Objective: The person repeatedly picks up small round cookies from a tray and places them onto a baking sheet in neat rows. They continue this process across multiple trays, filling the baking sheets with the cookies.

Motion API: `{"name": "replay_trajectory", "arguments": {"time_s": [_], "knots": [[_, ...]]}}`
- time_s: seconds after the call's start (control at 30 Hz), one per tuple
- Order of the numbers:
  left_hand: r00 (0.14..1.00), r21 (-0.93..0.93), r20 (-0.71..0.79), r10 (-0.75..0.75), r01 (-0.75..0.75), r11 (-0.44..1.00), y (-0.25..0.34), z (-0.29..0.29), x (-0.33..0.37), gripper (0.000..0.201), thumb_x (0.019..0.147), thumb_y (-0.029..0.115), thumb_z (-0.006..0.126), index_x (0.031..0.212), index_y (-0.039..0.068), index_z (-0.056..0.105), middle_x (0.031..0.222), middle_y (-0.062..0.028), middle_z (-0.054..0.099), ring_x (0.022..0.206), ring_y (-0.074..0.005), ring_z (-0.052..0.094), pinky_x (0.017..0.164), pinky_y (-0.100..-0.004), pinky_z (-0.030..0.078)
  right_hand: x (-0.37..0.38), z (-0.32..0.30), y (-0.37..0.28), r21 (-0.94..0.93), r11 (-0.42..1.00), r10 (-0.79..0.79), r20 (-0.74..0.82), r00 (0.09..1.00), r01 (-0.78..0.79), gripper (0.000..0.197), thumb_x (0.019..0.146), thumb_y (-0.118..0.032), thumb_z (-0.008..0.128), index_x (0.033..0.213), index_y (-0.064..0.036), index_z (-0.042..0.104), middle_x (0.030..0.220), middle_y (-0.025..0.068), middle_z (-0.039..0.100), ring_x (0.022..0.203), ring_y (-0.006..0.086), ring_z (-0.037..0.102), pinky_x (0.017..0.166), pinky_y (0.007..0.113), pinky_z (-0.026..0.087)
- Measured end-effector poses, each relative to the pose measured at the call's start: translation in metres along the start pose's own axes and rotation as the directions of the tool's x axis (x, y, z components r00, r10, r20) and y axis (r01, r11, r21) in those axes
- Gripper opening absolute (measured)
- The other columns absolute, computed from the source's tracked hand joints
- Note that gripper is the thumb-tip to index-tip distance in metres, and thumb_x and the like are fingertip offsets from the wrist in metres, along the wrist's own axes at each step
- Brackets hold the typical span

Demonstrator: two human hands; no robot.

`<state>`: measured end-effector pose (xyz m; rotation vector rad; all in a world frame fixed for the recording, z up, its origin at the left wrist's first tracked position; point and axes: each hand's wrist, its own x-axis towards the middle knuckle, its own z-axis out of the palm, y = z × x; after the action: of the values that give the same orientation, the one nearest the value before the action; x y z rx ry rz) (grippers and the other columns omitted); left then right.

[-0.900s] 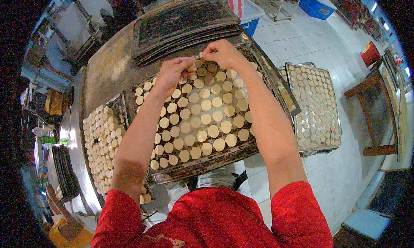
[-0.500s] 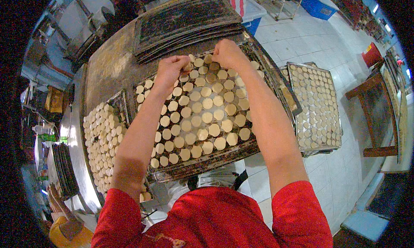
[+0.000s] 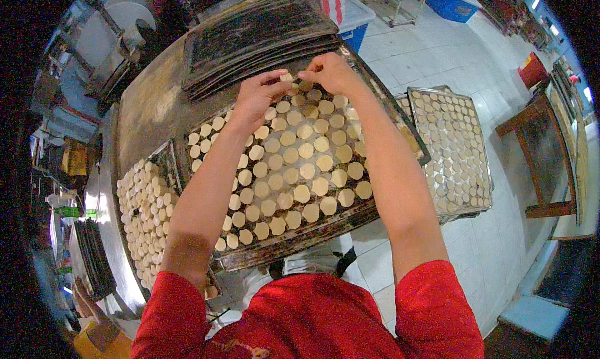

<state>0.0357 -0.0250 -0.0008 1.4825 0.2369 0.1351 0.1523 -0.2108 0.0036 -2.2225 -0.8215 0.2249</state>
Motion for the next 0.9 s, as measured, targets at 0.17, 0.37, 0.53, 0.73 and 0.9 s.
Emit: {"name": "replay_trajectory", "arguments": {"time_s": [0.17,0.37,0.53,0.73,0.9], "knots": [[0.998,-0.064,0.027,-0.052,0.053,0.996,0.003,0.007,0.003,0.033,0.092,0.004,0.073,0.124,-0.002,0.068,0.106,-0.007,0.072,0.089,-0.0139,0.07,0.083,-0.027,0.057,-0.003,-0.007,-0.004,0.172,0.983,-0.086,0.09,0.992,0.069,0.02,0.091,-0.019,0.078,0.1,-0.0016,0.074,0.092,0.0019,0.073,0.086,0.01,0.062,0.08,0.029,0.05],[1.0,0.007,0.013,-0.02,0.02,1.0,0.002,0.012,0.007,0.028,0.093,0.005,0.073,0.119,-0.003,0.07,0.106,-0.0078,0.073,0.09,-0.0143,0.071,0.082,-0.0263,0.058,-0.005,-0.01,-0.005,0.253,0.962,-0.133,0.114,0.984,0.101,0.017,0.093,-0.017,0.076,0.097,-0.0008,0.073,0.092,0.0003,0.071,0.086,0.0086,0.061,0.081,0.028,0.05],[0.999,-0.107,0.029,-0.046,0.049,0.993,0.001,0.02,0.009,0.029,0.091,0.005,0.074,0.118,-0.004,0.07,0.104,-0.0077,0.073,0.089,-0.0135,0.07,0.08,-0.0247,0.057,-0.005,-0.011,0.006,0.422,0.901,-0.153,0.084,0.985,0.104,0.015,0.093,-0.016,0.074,0.097,-0.0016,0.075,0.09,0.0034,0.074,0.084,0.0102,0.062,0.08,0.03,0.051],[1.0,-0.082,0.028,-0.005,0.007,0.997,0.001,0.025,0.01,0.031,0.092,0.006,0.072,0.12,-0.006,0.069,0.101,-0.008,0.073,0.084,-0.0126,0.07,0.075,-0.0245,0.057,-0.004,-0.014,0.01,0.297,0.939,-0.208,0.082,0.975,0.176,0.013,0.094,-0.013,0.073,0.095,-0.0002,0.073,0.092,0.0011,0.071,0.086,0.0093,0.06,0.082,0.029,0.05],[0.999,-0.108,0.031,-0.022,0.025,0.994,0.003,0.026,0.009,0.029,0.098,0.012,0.069,0.121,-0.005,0.068,0.11,-0.0094,0.073,0.094,-0.0171,0.071,0.085,-0.0293,0.059,-0.001,-0.014,0.022,0.364,0.917,-0.177,0.006,0.984,0.162,0.018,0.093,-0.019,0.074,0.094,-0.0011,0.074,0.082,0.0028,0.072,0.077,0.011,0.059,0.074,0.031,0.05]]}}
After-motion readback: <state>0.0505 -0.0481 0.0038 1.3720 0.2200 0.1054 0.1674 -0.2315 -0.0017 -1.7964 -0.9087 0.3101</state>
